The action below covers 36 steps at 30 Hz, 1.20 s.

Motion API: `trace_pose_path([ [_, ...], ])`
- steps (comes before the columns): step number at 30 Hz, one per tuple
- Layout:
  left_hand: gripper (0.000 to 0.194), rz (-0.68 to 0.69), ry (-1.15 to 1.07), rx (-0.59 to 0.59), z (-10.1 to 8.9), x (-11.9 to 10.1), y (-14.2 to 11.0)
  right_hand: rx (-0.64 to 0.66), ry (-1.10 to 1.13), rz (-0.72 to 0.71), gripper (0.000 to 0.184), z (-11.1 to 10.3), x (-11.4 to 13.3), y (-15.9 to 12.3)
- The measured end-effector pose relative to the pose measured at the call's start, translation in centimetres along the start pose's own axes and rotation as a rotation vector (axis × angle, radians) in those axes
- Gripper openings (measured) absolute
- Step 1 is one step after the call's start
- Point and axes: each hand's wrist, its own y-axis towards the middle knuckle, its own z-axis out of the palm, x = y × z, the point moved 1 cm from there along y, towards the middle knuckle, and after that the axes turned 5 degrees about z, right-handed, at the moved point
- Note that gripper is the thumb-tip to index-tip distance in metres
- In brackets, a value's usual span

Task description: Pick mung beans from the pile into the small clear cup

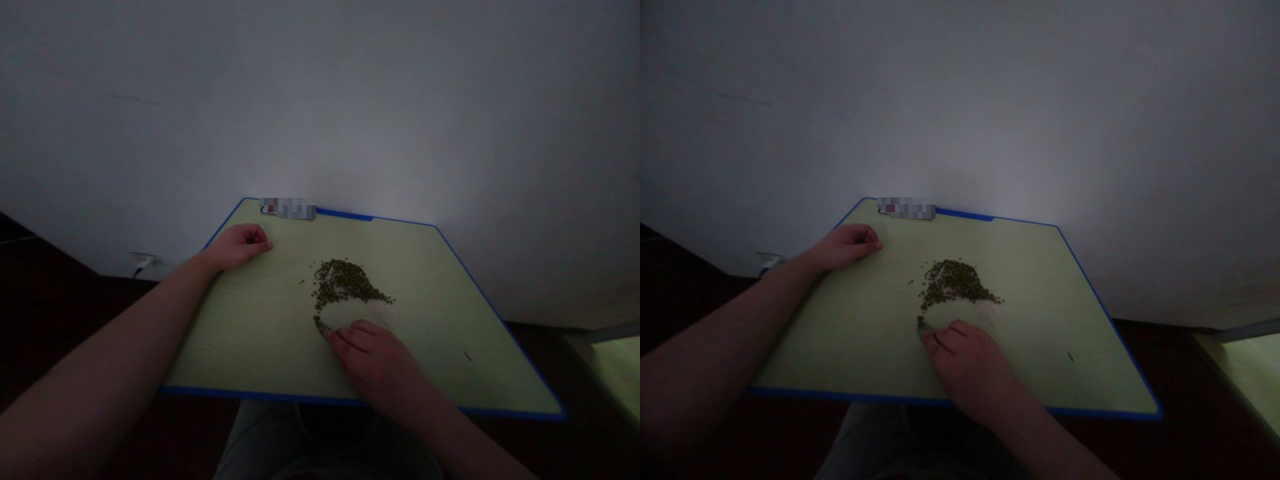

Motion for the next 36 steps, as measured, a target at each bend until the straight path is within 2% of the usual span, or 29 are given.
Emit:
trace_pose_path([
  [6, 0.025, 0.004, 0.013, 0.014, -0.1, -0.2, 0.0, -0.038, -0.031, 0.038, 0.028, 0.0, -0.5, -0.1],
  [19, 0.026, -0.03, 0.007, 0.009, 0.0, -0.6, -0.2, 0.017, -0.002, -0.006, 0.028, 0.2, 0.4, 0.7],
  [25, 0.024, -0.028, -0.024, 0.014, 0.0, -0.5, -0.1, 0.061, -0.071, 0.07, 0.034, 0.4, 1.2, 0.7],
  [30, 0.024, -0.02, -0.028, 0.016, 0.0, -0.3, -0.1, 0.039, -0.098, 0.152, 0.033, 0.8, 1.0, 0.3],
  [36, 0.025, -0.017, -0.006, 0.019, 0.0, -0.6, -0.1, 0.051, -0.085, 0.111, 0.036, 0.7, 1.4, 0.2],
])
